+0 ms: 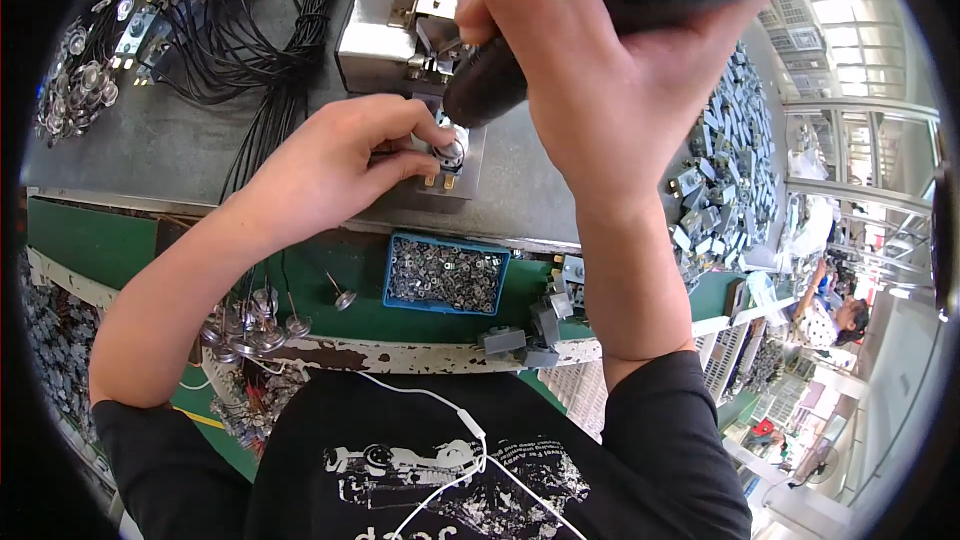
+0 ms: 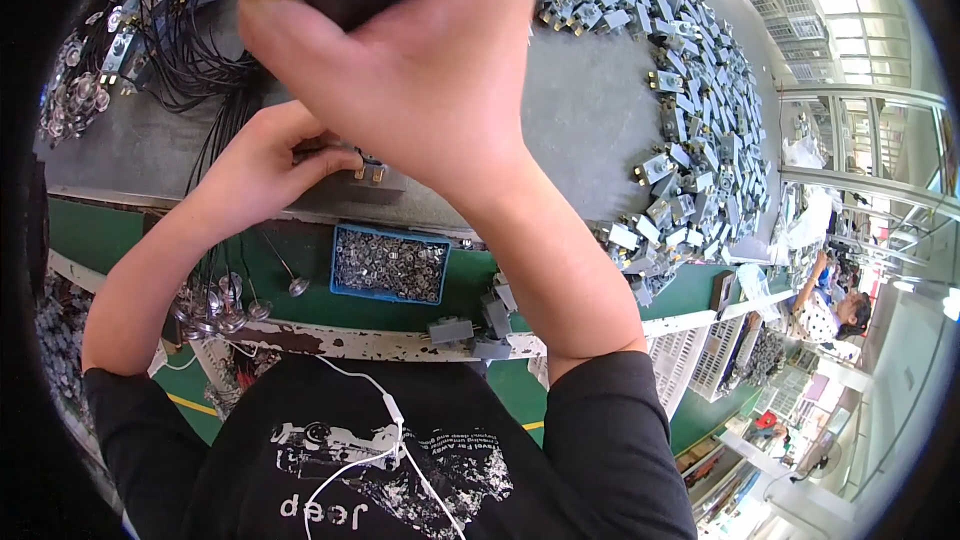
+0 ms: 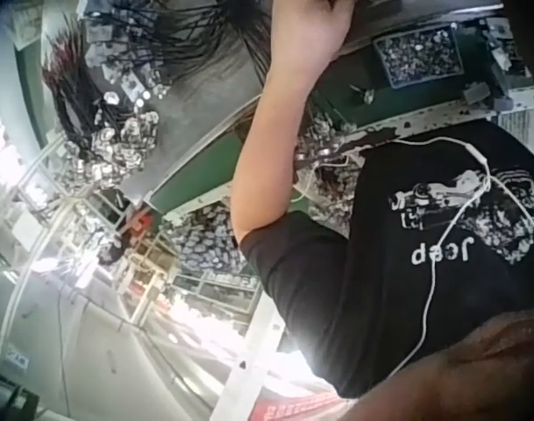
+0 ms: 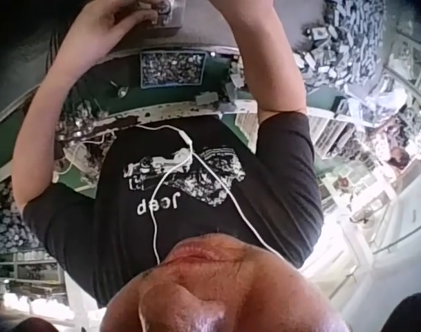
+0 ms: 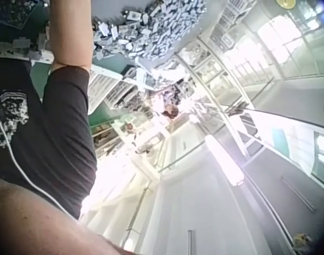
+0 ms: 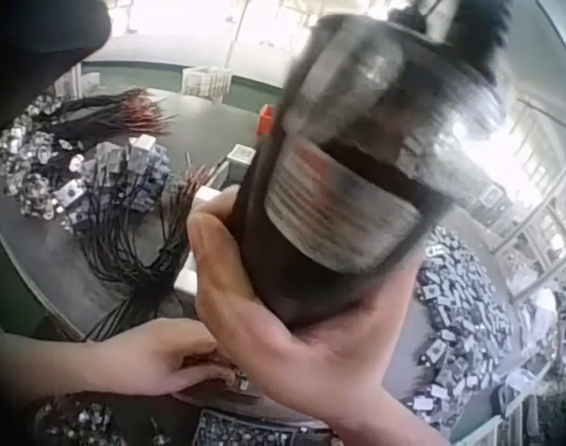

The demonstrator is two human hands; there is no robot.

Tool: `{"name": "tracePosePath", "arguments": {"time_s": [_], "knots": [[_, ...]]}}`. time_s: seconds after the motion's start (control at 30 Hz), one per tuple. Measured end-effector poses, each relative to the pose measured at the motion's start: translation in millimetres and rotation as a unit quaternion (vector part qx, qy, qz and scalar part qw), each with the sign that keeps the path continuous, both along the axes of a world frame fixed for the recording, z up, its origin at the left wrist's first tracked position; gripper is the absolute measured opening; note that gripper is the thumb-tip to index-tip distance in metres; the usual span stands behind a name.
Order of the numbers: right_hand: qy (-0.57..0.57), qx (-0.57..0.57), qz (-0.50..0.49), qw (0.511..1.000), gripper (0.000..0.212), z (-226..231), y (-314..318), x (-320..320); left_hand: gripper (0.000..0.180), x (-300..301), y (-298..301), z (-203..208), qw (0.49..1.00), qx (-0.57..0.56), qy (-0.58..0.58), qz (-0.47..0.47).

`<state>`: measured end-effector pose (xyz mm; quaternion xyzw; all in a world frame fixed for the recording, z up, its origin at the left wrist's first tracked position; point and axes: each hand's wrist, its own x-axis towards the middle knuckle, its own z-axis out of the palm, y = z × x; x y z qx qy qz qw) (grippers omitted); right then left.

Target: Assembling electronic components using an electric screwdriver at a production line station.

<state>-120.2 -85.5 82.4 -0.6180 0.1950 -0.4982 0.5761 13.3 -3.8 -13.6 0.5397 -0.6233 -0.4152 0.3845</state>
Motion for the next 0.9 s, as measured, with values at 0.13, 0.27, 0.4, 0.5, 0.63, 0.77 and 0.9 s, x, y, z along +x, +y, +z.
{"name": "tracePosePath", "arguments": {"time_s": [0.13,0.27,0.4,0.5,0.63,0.77,0.9], "knots": [[-0.010,0.011,-0.024,1.000,0.036,-7.3,-8.9,0.5,0.021,1.7,1.6,4.6,0.989,-0.068,-0.129,0.002],[-0.015,0.015,-0.072,0.997,0.037,-5.5,-15.8,-43.4,0.025,-20.7,15.7,26.8,0.912,-0.267,-0.311,-0.006],[-0.035,0.006,-0.094,0.995,0.038,-7.8,-24.6,-32.8,0.009,-39.6,42.2,19.4,0.882,-0.167,-0.376,-0.230],[-0.051,-0.018,-0.104,0.993,0.039,-0.4,-15.8,-36.1,0.005,-48.4,45.2,5.0,0.848,-0.173,-0.419,-0.273],[-0.085,-0.060,-0.120,0.987,0.040,14.7,-20.4,-41.5,0.005,-52.0,44.4,2.2,0.836,-0.216,-0.421,-0.278],[-0.120,-0.097,-0.133,0.979,0.041,21.0,-21.0,-3.4,0.012,-53.7,46.0,-3.8,0.874,-0.182,-0.368,-0.261],[-0.146,-0.126,-0.140,0.971,0.042,26.1,-20.2,22.7,0.012,-50.5,47.0,-4.3,0.898,-0.123,-0.319,-0.277]]}}
